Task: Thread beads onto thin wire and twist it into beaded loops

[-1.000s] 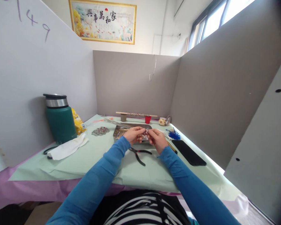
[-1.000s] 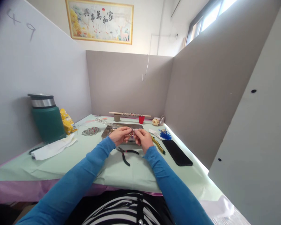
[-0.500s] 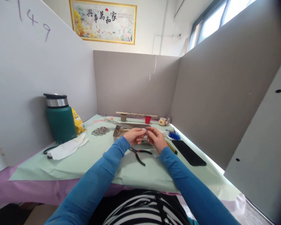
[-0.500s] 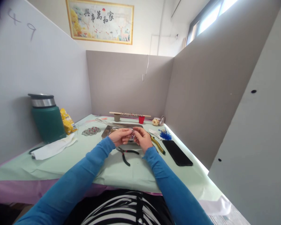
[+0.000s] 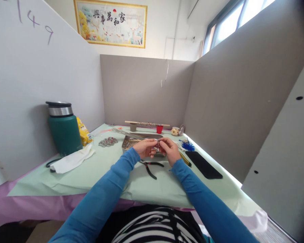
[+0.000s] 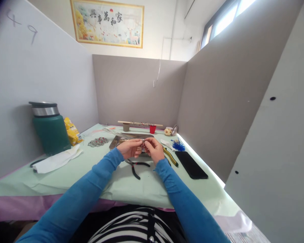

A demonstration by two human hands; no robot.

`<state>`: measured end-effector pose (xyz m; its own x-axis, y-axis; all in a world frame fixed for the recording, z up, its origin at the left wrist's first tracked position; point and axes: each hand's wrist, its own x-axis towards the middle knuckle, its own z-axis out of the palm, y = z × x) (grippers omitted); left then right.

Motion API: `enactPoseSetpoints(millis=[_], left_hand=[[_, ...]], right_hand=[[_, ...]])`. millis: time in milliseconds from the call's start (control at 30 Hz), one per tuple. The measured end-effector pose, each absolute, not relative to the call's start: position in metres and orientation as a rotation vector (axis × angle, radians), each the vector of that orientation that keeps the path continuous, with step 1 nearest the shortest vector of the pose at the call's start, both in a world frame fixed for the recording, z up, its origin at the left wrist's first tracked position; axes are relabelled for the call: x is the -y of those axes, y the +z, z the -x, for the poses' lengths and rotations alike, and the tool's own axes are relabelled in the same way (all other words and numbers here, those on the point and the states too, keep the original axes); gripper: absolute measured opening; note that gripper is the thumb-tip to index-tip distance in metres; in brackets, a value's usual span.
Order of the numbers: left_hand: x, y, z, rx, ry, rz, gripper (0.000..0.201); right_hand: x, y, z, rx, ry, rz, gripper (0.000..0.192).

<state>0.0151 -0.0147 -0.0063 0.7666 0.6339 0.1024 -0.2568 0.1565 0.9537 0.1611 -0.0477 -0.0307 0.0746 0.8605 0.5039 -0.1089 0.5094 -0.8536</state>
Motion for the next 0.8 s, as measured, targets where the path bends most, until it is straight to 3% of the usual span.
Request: enactPoseSetpoints(millis=[333, 600, 800], left_hand=[[0.0096, -0.0066, -0.0161, -0.35, 0.564, -1.218, 0.017], [0.0089, -0.0066, -0.0187, -0.46, 0.646, -1.202, 0.006], [0.0124, -0.0059, -0.0191, -0.432, 0.7, -1.191, 0.009]], right_hand=[[0.0499, -0.0315, -0.1595, 1.359, 0.74, 0.804, 0.016], [0.0532, -0.0313, -0.155, 1.393, 0.671, 0.818, 0.012], [0.0473, -0.0327, -0.1586, 1.339, 0.705, 0.822, 0.014]])
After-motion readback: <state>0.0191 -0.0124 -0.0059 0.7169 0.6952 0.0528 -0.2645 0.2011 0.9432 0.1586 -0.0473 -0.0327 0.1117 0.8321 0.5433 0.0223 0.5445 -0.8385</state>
